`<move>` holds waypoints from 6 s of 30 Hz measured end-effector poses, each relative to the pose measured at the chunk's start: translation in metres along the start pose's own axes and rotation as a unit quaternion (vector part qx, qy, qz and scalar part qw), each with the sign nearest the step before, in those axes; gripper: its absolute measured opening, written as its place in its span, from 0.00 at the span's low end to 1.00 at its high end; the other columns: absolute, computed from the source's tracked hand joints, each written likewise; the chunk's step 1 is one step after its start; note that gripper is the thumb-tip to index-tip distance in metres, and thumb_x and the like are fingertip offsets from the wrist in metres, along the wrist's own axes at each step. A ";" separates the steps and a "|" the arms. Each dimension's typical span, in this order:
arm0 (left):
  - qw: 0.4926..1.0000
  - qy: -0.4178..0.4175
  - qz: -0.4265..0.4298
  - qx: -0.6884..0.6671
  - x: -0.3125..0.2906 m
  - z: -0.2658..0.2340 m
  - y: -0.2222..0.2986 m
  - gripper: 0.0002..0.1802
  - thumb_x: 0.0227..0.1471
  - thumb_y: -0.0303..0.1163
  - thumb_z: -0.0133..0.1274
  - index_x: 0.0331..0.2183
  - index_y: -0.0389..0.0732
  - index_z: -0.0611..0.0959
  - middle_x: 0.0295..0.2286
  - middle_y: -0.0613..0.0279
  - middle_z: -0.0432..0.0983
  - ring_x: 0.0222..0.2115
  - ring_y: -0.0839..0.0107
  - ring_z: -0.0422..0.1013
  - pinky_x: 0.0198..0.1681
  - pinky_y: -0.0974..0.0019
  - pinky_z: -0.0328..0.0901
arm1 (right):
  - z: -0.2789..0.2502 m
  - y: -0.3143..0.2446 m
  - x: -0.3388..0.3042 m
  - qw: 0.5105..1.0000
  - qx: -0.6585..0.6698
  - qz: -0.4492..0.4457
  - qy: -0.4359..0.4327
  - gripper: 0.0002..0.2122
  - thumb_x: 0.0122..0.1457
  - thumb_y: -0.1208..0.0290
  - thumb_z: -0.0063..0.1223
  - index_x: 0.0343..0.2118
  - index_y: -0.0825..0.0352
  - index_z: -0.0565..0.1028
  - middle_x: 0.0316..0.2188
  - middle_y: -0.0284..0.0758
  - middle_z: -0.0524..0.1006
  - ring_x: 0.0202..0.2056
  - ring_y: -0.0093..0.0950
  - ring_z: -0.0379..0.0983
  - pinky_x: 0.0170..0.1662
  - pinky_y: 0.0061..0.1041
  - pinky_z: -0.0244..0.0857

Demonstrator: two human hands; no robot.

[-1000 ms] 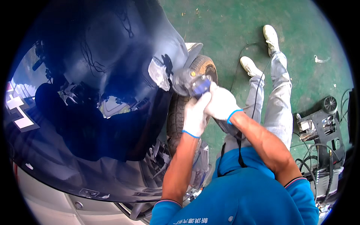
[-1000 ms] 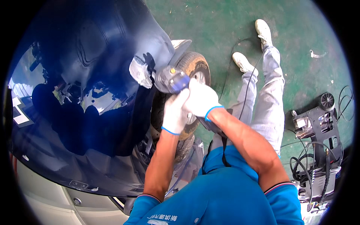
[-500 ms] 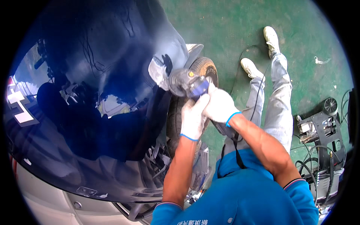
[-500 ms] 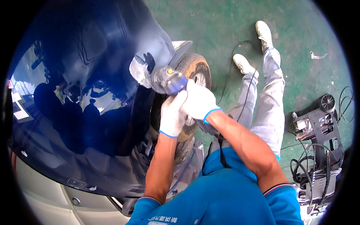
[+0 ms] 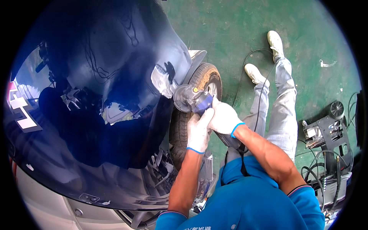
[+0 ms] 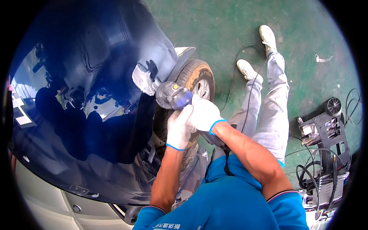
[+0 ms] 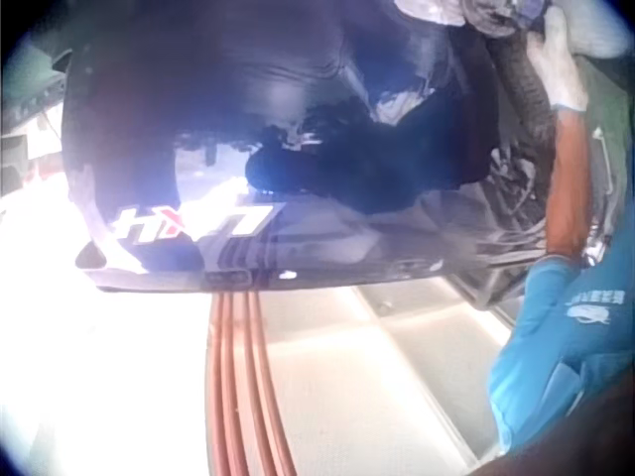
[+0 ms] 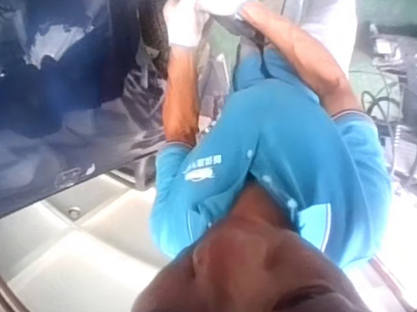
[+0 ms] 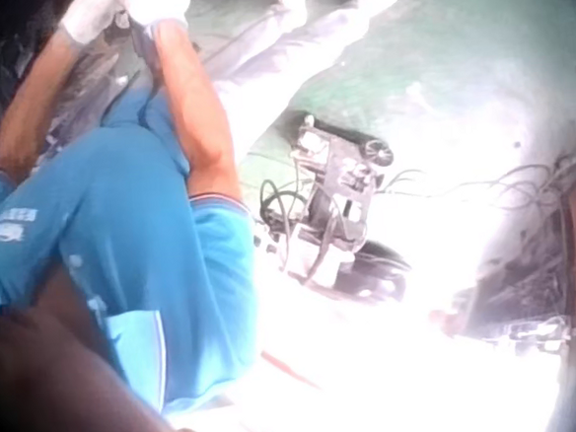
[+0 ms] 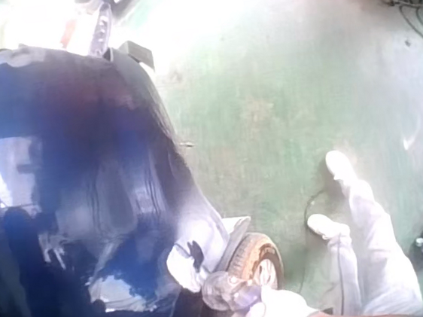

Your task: The person uses an angle grinder to smooth the rear quarter panel of a blue pickup truck. They repeatedly grind the surface and wipe away dust with a cloth to inspect the progress, focusing on the area above the rear wheel well.

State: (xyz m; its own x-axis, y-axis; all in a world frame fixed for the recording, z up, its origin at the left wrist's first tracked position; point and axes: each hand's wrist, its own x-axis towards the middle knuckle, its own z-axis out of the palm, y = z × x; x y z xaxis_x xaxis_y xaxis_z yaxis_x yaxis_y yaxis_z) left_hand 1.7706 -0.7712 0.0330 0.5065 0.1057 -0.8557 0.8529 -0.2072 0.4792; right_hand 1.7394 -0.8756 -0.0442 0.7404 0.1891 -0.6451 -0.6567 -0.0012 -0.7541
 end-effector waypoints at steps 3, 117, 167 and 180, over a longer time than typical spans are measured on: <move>1.000 -0.027 -0.001 0.012 0.002 0.004 0.018 0.29 0.61 0.37 0.61 0.57 0.29 0.76 0.51 0.55 0.79 0.49 0.67 0.77 0.55 0.64 0.69 | -0.007 -0.013 0.004 1.000 -0.002 -0.003 0.007 0.24 0.54 0.62 0.55 0.48 0.77 0.71 0.34 0.58 0.81 0.40 0.55 0.80 0.47 0.48 0.73; 0.996 -0.017 0.090 -0.004 0.004 -0.016 -0.039 0.30 0.63 0.33 0.58 0.61 0.30 0.71 0.55 0.52 0.74 0.55 0.65 0.73 0.60 0.61 0.67 | 0.006 0.008 -0.009 1.000 -0.009 -0.015 0.002 0.30 0.50 0.59 0.65 0.51 0.72 0.68 0.38 0.59 0.80 0.44 0.58 0.77 0.48 0.48 0.71; 0.194 -0.098 0.258 0.941 0.035 -0.038 0.126 0.48 0.50 0.49 0.63 0.65 0.32 0.69 0.68 0.49 0.60 0.71 0.55 0.52 0.73 0.47 0.45 | -0.135 0.072 0.019 0.852 0.487 0.077 0.175 0.27 0.47 0.72 0.71 0.51 0.67 0.73 0.34 0.29 0.75 0.33 0.21 0.72 0.38 0.25 0.69; 0.088 -0.002 0.163 0.983 0.226 0.027 0.104 0.47 0.61 0.54 0.52 0.69 0.33 0.61 0.71 0.45 0.51 0.73 0.51 0.44 0.76 0.49 0.34 | -0.260 0.119 0.012 0.829 0.424 0.180 0.318 0.18 0.53 0.69 0.65 0.44 0.71 0.73 0.25 0.36 0.77 0.23 0.27 0.75 0.29 0.28 0.72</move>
State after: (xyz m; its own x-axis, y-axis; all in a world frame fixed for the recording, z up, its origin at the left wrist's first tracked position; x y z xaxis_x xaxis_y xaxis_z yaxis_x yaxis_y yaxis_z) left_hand 1.9706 -0.7956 -0.1159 0.4592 -0.2164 -0.8615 -0.8785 0.0334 -0.4766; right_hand 1.7072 -1.1285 -0.1740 0.2229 -0.2306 -0.9472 -0.5160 0.7965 -0.3153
